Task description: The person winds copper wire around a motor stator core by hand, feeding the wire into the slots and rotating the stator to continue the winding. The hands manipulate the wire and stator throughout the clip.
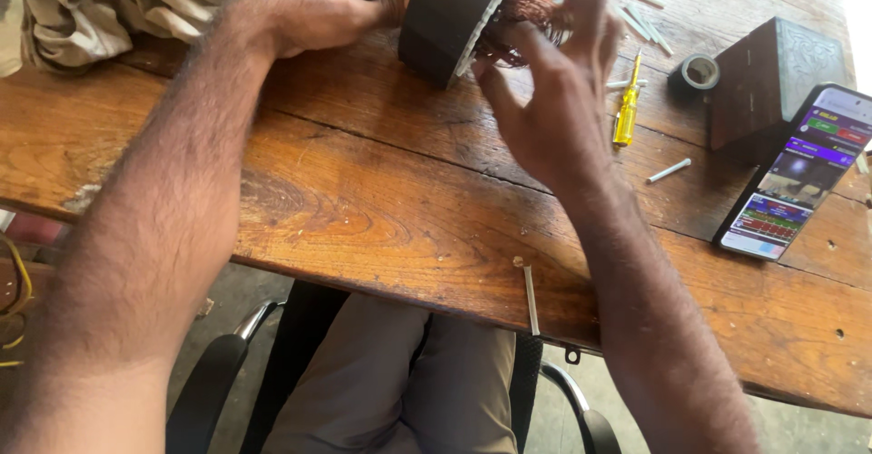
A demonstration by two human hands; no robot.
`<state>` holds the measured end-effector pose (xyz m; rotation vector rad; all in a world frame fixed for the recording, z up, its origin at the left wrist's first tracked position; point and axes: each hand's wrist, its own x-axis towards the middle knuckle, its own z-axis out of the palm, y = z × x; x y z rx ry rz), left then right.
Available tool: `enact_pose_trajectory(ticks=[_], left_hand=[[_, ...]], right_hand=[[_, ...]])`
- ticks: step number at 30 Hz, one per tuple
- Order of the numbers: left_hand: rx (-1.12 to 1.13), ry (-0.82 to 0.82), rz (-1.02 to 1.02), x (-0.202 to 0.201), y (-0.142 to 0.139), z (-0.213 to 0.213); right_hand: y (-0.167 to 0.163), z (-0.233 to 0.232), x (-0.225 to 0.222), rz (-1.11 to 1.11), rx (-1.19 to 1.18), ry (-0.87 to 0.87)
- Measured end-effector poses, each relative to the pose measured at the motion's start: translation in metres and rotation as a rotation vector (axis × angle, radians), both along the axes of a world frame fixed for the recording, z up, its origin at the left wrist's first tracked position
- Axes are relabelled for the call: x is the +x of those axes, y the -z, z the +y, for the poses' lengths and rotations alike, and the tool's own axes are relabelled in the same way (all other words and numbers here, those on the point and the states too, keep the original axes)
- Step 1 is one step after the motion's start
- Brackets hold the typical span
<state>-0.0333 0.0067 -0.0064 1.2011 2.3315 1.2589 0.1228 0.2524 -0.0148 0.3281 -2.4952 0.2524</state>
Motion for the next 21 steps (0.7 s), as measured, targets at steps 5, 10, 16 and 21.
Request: enact_pose_trajectory(ticks=[5, 10, 16, 21], left_hand=[[-0.026, 0.041, -0.034, 0.003, -0.008, 0.0], [-0.133, -0.129, -0.076, 0.003, -0.004, 0.003], [0.011, -0.044, 0.276, -0.003, 0.008, 0.005], [-0.124, -0.097, 0.239, -0.006, 0.009, 0.008]], right_hand=[[0.008, 0.006, -0.003, 0.039, 0.084, 0.019], [0.012, 0.007, -0.006, 0.058, 0.043, 0.003], [0.014, 0.006, -0.008, 0.068, 0.026, 0.012], [0.012, 0.004, -0.007, 0.084, 0.043, 0.02]])
